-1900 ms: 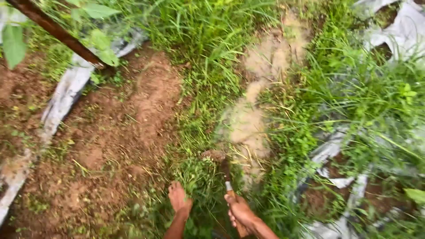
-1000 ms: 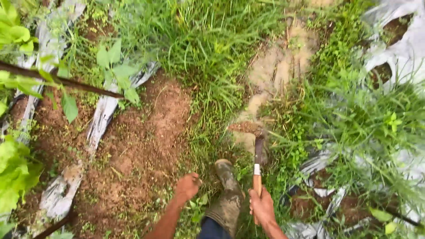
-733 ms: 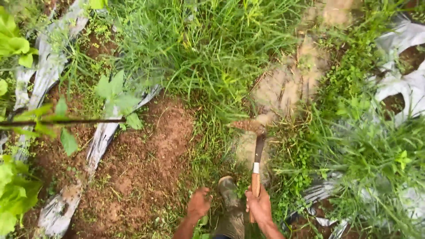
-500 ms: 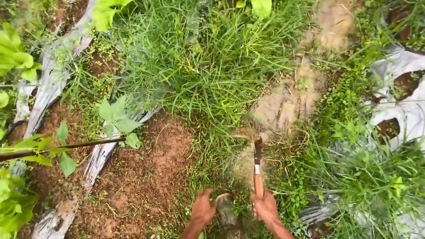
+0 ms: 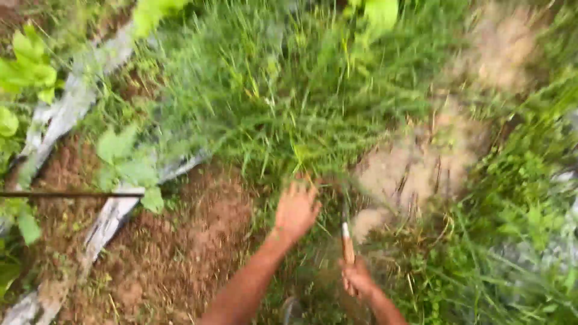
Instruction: Using a hand sickle to remove weeds from a vegetable garden bed
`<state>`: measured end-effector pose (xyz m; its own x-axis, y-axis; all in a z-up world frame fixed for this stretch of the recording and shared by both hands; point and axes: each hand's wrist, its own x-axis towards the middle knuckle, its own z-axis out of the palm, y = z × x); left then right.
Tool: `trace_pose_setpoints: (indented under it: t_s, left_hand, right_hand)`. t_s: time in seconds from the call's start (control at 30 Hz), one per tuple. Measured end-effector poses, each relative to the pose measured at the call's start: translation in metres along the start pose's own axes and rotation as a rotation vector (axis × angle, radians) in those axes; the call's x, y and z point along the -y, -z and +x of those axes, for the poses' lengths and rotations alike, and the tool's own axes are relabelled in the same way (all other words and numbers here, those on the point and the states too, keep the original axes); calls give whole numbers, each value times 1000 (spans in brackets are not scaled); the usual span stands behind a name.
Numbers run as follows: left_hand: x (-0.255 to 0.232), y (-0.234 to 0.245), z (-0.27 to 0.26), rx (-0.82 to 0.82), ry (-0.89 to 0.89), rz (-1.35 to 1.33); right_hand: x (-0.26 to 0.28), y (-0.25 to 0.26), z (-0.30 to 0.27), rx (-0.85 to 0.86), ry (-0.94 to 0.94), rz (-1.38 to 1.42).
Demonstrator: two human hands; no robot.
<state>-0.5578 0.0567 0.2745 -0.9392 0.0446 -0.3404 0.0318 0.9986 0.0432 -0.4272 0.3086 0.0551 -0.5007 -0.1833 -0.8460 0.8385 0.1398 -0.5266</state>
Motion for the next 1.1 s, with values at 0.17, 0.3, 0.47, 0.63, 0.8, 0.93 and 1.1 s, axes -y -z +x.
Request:
trace_pose_setpoints:
  t_s: [0.17,0.3,0.47,0.63,0.8,0.93,1.1]
  left_hand:
    - [26,-53,16,-114,-199,145]
    - [13,31,8,18,-239,433]
    - [94,-2,10,105,42,577]
    - [109,-38,4,103,28,388]
    - [120,-44,-4,-69,41,412]
    - [112,-33,-10,-51,121,120]
    - [124,-53,-5,-244,139,114]
  right_hand:
    - [29,3,12,-96,-52,-150]
    - [28,22,25,17,-118,-265]
    - [46,24,-17,-83,83,-55]
    - [121,-24,-49,-99,477,359]
    - [21,-49,-47,327,-34,-476]
    - [67,-34,-44,31,108,-253]
    - [156,-98,-98,4,220,-241]
